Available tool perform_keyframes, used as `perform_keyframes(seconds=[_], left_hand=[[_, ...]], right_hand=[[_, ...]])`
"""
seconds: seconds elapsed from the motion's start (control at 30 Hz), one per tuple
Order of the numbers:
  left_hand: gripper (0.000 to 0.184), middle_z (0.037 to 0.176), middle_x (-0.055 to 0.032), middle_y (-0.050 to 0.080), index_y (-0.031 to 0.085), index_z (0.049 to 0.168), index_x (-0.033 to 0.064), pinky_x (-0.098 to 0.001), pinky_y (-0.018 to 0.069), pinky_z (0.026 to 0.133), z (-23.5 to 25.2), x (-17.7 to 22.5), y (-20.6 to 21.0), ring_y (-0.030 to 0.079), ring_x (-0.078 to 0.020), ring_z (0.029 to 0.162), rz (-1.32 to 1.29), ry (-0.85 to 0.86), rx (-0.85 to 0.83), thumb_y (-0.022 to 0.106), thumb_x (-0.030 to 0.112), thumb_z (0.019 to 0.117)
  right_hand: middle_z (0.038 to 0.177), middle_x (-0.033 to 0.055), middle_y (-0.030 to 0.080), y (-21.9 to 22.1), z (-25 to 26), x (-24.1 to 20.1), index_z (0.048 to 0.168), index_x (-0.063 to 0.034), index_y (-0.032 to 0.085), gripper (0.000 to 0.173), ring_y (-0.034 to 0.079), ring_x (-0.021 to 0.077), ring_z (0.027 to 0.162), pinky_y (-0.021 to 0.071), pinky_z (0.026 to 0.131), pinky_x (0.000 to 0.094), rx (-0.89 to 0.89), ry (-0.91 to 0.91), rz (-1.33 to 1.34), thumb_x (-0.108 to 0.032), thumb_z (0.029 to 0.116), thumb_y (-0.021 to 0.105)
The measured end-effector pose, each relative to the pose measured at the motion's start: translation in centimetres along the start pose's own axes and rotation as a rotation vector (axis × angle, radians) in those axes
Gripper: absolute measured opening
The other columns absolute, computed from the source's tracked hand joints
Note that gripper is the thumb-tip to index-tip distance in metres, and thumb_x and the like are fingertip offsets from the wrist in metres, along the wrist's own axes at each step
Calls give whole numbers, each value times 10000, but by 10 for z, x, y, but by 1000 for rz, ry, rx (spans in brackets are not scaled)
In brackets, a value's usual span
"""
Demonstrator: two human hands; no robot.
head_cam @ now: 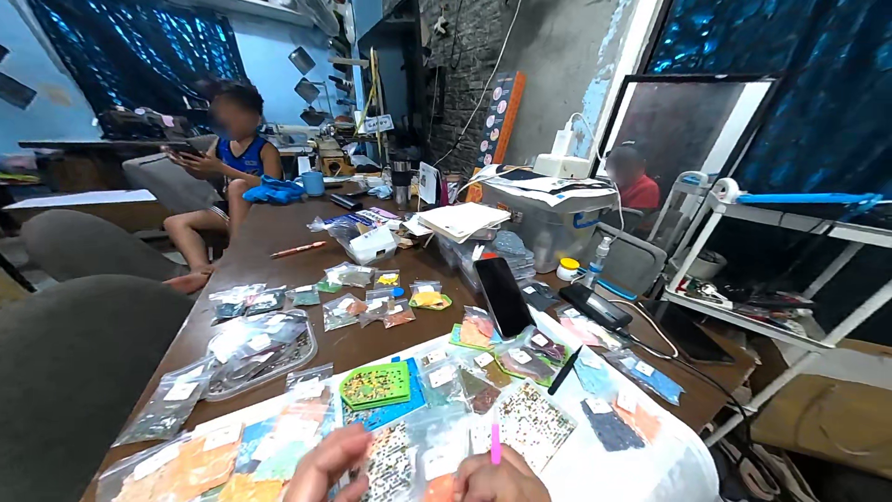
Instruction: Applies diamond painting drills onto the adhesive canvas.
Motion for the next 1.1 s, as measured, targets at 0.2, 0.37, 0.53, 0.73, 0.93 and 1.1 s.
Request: perform_keyframes(seconds=[0.2, 0.37, 0.53, 0.73, 0.93, 1.1], left_hand=[[715, 1266, -76, 582, 92, 1533, -36, -323, 574, 945, 23, -43, 4, 674, -86, 1058, -120, -312, -50, 533, -44, 970], [718, 1220, -59, 626, 152, 1563, 9, -283, 617, 792, 44, -45, -34, 707, -74, 917, -73, -287, 152, 516, -98, 954], [718, 1079, 3, 673, 123, 1559, 66, -229, 607, 675, 43, -61, -75, 707, -44, 773, -141, -297, 348, 500, -93, 969], [654, 971, 50, 676, 140, 1538, 100, -226, 596, 602, 39, -73, -78, 688, -42, 688, -175, -328, 321, 465, -65, 995], [617, 1073, 24, 647, 71, 1573, 149, -245, 609, 627, 37, -74, -71, 705, -60, 761, -209, -370, 306, 359, -4, 1048], [705, 1055, 61, 694, 116, 1550, 169, -286, 629, 747, 39, -74, -73, 729, -83, 864, -252, -324, 279, 386, -121, 967]], right_hand=[[861, 152, 712, 30, 25, -30, 915, -17, 670, 119, 675, 287, 806, 529, 796, 381, -35, -76, -82, 24, 934, 560], [869, 135, 710, 0, 68, -6, 934, -5, 688, 71, 695, 278, 829, 571, 760, 420, -168, -29, -73, 8, 905, 625], [862, 23, 658, -77, 112, 93, 1010, -36, 649, 81, 583, 69, 694, 500, 632, 254, -225, 327, 4, -85, 947, 666], [797, 13, 636, -81, 92, 169, 936, -57, 611, 124, 561, 74, 658, 476, 612, 246, -218, 568, 135, 5, 884, 706], [769, 18, 607, -72, 81, 179, 950, -47, 614, 92, 555, 81, 665, 478, 634, 254, -216, 621, 64, -3, 927, 692], [735, 13, 569, -67, 76, 183, 960, -35, 609, 96, 540, 81, 656, 464, 634, 256, -319, 687, 15, -15, 930, 698]])
Point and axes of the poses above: each hand's wrist, its own z-axis towards the middle knuckle, its own y-axis out of the palm, x = y × z, the point moved 10 cm from there along z, towards the middle knuckle
